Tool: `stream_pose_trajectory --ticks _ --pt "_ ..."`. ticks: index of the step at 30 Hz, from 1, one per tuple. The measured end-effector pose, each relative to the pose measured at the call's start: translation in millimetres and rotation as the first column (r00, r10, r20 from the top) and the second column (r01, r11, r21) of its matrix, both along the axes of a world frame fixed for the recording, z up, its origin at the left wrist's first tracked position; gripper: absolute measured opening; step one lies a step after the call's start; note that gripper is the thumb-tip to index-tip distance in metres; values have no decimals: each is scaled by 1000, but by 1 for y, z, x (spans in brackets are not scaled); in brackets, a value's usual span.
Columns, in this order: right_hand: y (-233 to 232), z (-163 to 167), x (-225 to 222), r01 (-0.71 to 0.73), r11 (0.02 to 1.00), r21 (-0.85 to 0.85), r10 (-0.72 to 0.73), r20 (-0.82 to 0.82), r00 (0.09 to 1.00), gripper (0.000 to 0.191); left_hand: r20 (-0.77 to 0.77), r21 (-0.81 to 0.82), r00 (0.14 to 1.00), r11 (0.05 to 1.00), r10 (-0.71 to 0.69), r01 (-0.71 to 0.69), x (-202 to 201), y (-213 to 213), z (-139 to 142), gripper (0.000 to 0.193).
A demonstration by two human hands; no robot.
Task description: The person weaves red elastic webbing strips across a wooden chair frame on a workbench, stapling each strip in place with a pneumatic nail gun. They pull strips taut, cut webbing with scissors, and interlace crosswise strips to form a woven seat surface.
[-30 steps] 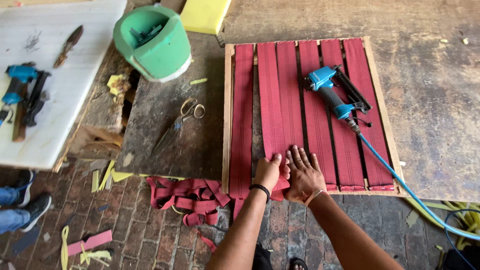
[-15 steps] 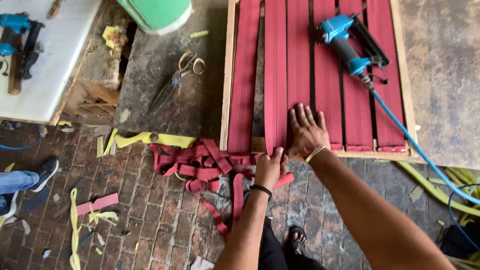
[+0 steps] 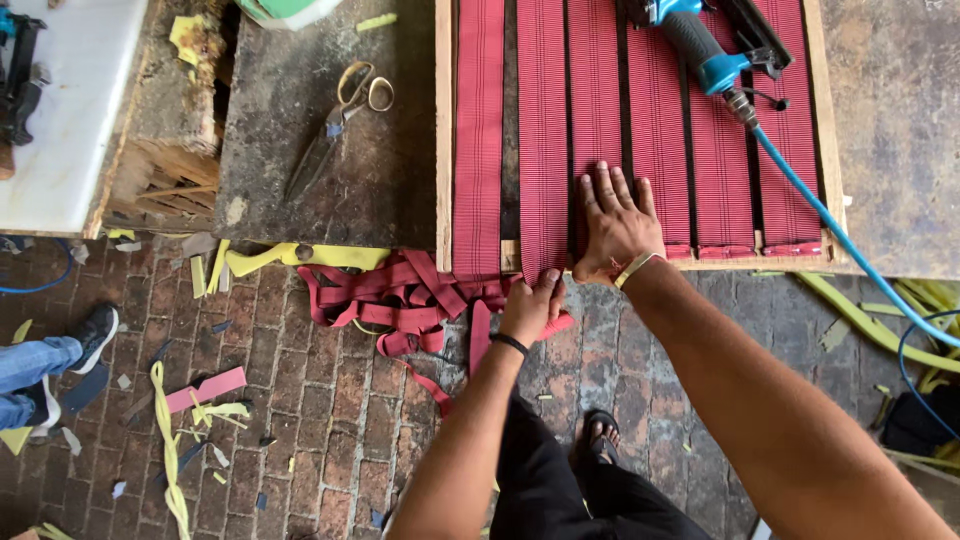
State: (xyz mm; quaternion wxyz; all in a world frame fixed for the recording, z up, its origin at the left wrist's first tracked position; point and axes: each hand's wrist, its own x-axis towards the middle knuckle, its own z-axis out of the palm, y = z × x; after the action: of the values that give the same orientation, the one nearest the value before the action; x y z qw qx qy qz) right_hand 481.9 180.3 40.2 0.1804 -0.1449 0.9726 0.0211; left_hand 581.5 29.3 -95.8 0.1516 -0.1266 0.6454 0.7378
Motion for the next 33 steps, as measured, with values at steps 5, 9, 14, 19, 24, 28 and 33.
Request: stream_pose_trajectory --ticks 5,9,14,19,24,28,33 --pt "0 -4 2 -27 1000 -12 26 -39 999 141 -27 -11 977 977 -211 211 -10 -21 1 42" --pt "31 10 -39 -24 779 -627 177 183 967 116 -3 -45 945 944 -327 326 -12 -27 14 40" --pt "65 33 -147 228 891 -394 -334 -226 915 98 -16 -125 923 916 -385 380 -15 -31 30 37" --pt "49 39 -195 211 920 -330 -348 -442 827 107 -30 42 919 918 -392 393 -18 -35 30 34" --pt "55 48 -199 406 877 -258 -472 -299 829 76 -86 -1 893 896 -442 443 -17 -35 17 35" --pt "58 48 -156 495 858 -133 -512 -163 843 79 -174 12 886 899 -429 438 -16 -35 8 32" --pt "48 62 17 614 690 -382 -637 82 767 85 -233 -100 842 873 -487 477 -19 -37 4 31"
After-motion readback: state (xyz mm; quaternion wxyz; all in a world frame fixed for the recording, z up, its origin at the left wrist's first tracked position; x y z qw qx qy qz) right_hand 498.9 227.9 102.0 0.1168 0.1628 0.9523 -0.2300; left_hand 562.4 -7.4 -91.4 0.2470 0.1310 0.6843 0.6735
